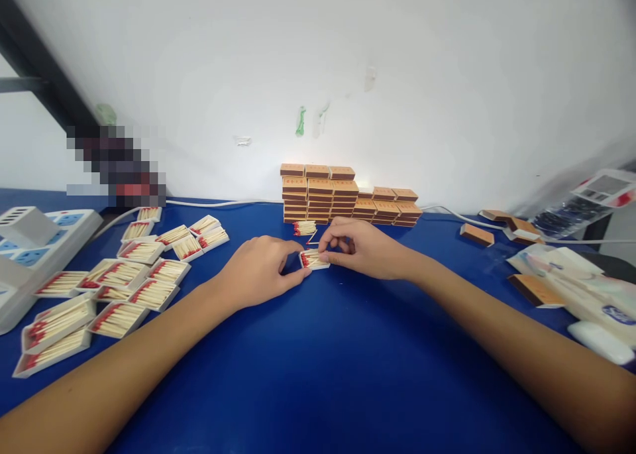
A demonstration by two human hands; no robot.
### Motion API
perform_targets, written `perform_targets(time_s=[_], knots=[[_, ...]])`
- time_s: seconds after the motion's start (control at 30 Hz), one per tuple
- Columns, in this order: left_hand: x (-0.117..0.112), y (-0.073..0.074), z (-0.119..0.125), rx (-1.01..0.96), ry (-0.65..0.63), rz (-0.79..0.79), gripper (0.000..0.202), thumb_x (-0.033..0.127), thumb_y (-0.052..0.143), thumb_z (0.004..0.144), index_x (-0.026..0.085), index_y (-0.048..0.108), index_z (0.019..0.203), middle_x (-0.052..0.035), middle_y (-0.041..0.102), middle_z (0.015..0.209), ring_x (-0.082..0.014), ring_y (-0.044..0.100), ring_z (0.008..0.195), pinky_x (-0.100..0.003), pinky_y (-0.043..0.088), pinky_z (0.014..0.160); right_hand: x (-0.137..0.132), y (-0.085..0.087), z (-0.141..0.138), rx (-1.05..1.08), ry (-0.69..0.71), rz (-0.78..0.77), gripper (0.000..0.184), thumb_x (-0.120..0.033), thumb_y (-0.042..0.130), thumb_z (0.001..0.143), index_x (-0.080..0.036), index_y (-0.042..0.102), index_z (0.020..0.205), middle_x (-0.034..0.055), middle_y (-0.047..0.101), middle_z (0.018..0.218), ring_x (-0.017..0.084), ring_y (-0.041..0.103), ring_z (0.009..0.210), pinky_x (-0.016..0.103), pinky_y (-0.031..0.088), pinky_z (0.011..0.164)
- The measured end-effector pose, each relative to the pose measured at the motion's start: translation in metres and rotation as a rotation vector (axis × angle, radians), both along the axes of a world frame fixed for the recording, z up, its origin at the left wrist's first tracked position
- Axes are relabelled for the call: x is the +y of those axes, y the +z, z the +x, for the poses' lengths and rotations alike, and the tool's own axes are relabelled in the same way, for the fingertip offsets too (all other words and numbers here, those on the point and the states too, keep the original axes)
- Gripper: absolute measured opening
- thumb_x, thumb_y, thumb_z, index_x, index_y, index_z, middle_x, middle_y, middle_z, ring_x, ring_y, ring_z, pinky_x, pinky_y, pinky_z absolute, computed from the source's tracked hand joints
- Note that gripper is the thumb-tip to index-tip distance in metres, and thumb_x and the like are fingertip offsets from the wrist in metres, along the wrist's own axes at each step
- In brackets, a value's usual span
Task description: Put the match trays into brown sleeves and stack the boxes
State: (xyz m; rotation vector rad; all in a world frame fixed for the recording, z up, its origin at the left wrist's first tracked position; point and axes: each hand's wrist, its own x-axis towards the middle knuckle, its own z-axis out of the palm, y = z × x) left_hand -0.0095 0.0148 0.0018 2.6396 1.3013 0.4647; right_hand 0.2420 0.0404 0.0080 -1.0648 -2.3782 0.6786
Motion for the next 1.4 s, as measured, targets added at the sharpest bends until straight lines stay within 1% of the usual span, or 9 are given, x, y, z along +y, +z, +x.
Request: perform_targets(time_s=[0.2, 0.33, 0.5, 0.67, 0.8, 0.9, 1.0, 1.23, 1.4], knots=[[0.001, 0.0, 0.0, 0.003, 0.005, 0.002, 0.033, 0.046, 0.066, 0.096, 0.024, 0.078, 0.117, 0.0024, 0.066, 0.065, -0.016, 0.057, 0.057, -0.029, 0.033, 0.059, 0.001, 0.002, 0.0, -0.018, -0.005, -0.051, 0.014, -0.033, 0.071, 0.094, -0.02, 0.074, 0.089, 0.0009, 0.062, 0.081, 0.015, 0.052, 0.069, 0.028, 0.042, 0.064], [0.0, 0.0, 0.0, 0.01, 0.01, -0.007, 0.034, 0.045, 0.066, 0.096, 0.024, 0.078, 0.119, 0.0025, 0.066, 0.065, -0.0165, 0.058, 0.058, -0.029, 0.034, 0.059, 0.003, -0.002, -0.001, -0.047, 0.001, -0.067, 0.016, -0.031, 0.065, 0.098, -0.019, 0.07, 0.089, 0.0015, 0.064, 0.082, 0.016, 0.054, 0.071, 0.029, 0.041, 0.064], [-0.001, 0.0, 0.0, 0.018, 0.003, -0.002, 0.033, 0.045, 0.065, 0.097, 0.024, 0.078, 0.119, 0.0019, 0.066, 0.066, -0.0171, 0.059, 0.059, -0.029, 0.034, 0.06, 0.0, -0.01, -0.005, -0.055, -0.023, 0.01, 0.019, -0.032, 0.059, 0.103, -0.02, 0.066, 0.09, 0.0033, 0.062, 0.09, 0.017, 0.056, 0.078, 0.03, 0.043, 0.071], [0.0, 0.002, 0.001, 0.021, 0.002, -0.003, 0.032, 0.045, 0.065, 0.097, 0.024, 0.078, 0.118, 0.0016, 0.067, 0.066, -0.0171, 0.059, 0.059, -0.03, 0.035, 0.059, -0.002, -0.013, -0.008, -0.026, -0.052, 0.06, 0.014, -0.027, 0.061, 0.102, -0.021, 0.067, 0.091, 0.003, 0.061, 0.09, 0.017, 0.057, 0.078, 0.031, 0.045, 0.071], [-0.001, 0.003, 0.002, 0.025, 0.001, -0.009, 0.034, 0.045, 0.065, 0.097, 0.023, 0.078, 0.119, 0.0017, 0.067, 0.066, -0.017, 0.059, 0.058, -0.03, 0.036, 0.06, 0.005, -0.018, -0.007, 0.034, -0.149, 0.156, 0.009, -0.024, 0.064, 0.099, -0.02, 0.07, 0.093, 0.0031, 0.061, 0.088, 0.017, 0.056, 0.076, 0.032, 0.046, 0.072], [-0.002, 0.003, 0.002, 0.023, 0.005, -0.02, 0.036, 0.046, 0.064, 0.097, 0.023, 0.078, 0.121, 0.0017, 0.067, 0.066, -0.0173, 0.06, 0.058, -0.031, 0.037, 0.06, 0.01, -0.025, -0.006, -0.037, -0.205, 0.16, 0.006, -0.023, 0.066, 0.098, -0.019, 0.069, 0.093, 0.0045, 0.061, 0.092, 0.018, 0.057, 0.078, 0.032, 0.045, 0.073], [-0.003, 0.002, 0.001, 0.022, 0.006, -0.018, 0.038, 0.048, 0.063, 0.098, 0.023, 0.078, 0.122, 0.0015, 0.067, 0.067, -0.0179, 0.06, 0.06, -0.031, 0.037, 0.06, 0.011, -0.028, -0.006, -0.121, -0.198, 0.134, 0.011, -0.022, 0.061, 0.101, -0.019, 0.066, 0.092, 0.0053, 0.061, 0.093, 0.019, 0.057, 0.08, 0.033, 0.043, 0.073], [-0.002, 0.003, 0.001, 0.021, 0.01, -0.022, 0.036, 0.047, 0.065, 0.097, 0.024, 0.078, 0.121, 0.0018, 0.066, 0.066, -0.0174, 0.059, 0.059, -0.03, 0.036, 0.06, 0.007, -0.017, -0.002, -0.111, -0.211, 0.167, 0.013, -0.023, 0.057, 0.103, -0.02, 0.061, 0.092, 0.0072, 0.061, 0.095, 0.021, 0.058, 0.084, 0.034, 0.045, 0.077], [-0.003, 0.003, 0.002, 0.027, 0.005, -0.021, 0.034, 0.047, 0.064, 0.097, 0.024, 0.078, 0.118, 0.0016, 0.066, 0.066, -0.0174, 0.058, 0.058, -0.03, 0.034, 0.059, -0.003, -0.005, -0.003, -0.081, -0.088, 0.1, 0.014, -0.026, 0.057, 0.104, -0.021, 0.063, 0.093, 0.0056, 0.062, 0.094, 0.02, 0.058, 0.083, 0.033, 0.045, 0.074]])
